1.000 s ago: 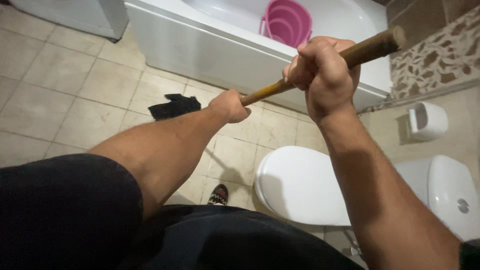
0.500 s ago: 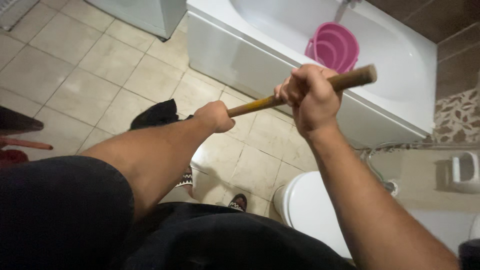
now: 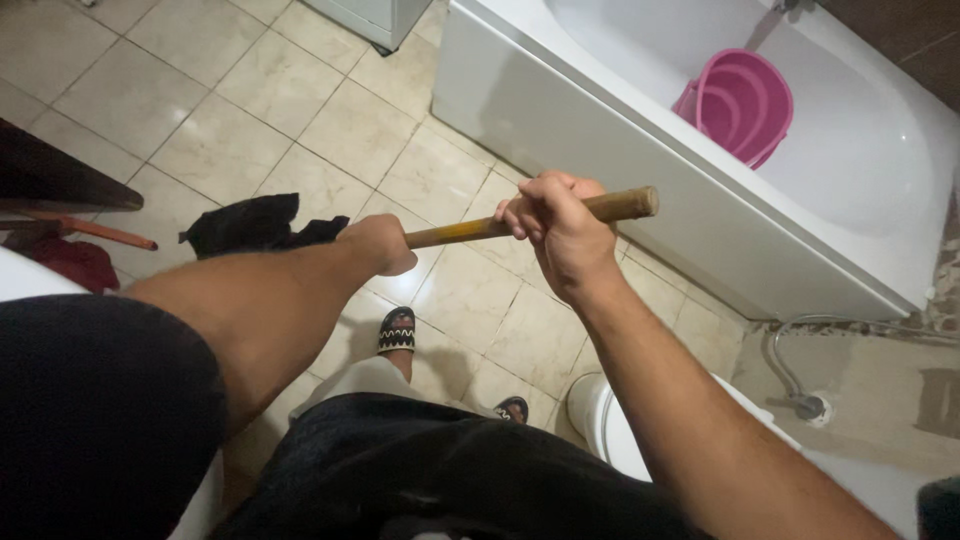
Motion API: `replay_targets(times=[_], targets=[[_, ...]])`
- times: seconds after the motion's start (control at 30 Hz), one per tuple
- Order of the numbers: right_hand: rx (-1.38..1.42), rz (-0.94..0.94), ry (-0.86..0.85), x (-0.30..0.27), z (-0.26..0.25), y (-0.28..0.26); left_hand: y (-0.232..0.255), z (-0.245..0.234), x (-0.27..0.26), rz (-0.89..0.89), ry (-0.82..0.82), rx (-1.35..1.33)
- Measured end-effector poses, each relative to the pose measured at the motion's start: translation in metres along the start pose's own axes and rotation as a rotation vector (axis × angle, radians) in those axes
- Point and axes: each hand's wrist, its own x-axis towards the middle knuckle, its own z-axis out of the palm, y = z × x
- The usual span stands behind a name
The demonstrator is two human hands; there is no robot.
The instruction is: The person pushes a black cloth across the tiled floor using a long wooden handle.
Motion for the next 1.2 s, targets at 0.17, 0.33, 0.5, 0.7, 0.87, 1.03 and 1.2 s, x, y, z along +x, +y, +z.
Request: replay_targets(times=[0.17,0.33,0.5,0.7,0.87,1.03,1.2], targets=[[-0.038,-0.003,-0.019,-0.015,-0.008,-0.014,0.015,0.011,-0.017,-0.019,-0.004,-0.006],[-0.030,-0.085,-0.024,-0.050,-0.040,-0.043,0.065,0.038,-0.041,0.018,0.149,-0.111],[-0.145,-0.192,0.001,-0.101,-0.090,-0.078,0.145,0.060,-0.049,0.093,0.184,-0.122],[-0.438,-0.308,0.045,-0.171,-0.161,-0.122,0.264,0.117,-0.055,0.238,0.216,-0.292],[-0.641,-0.454,0.106,-0.236,-0.215,-0.146,0.363,0.189,-0.057,0.588,0.235,-0.229],[-0.695,-0.468,0.369,-0.293,-0.245,-0.158,0.427,0.232,-0.095,0.766,0.025,-0.108],[-0.481,-0.519,0.542,-0.315,-0.270,-0.165,0.453,0.237,-0.138,0.698,-0.084,0.044]])
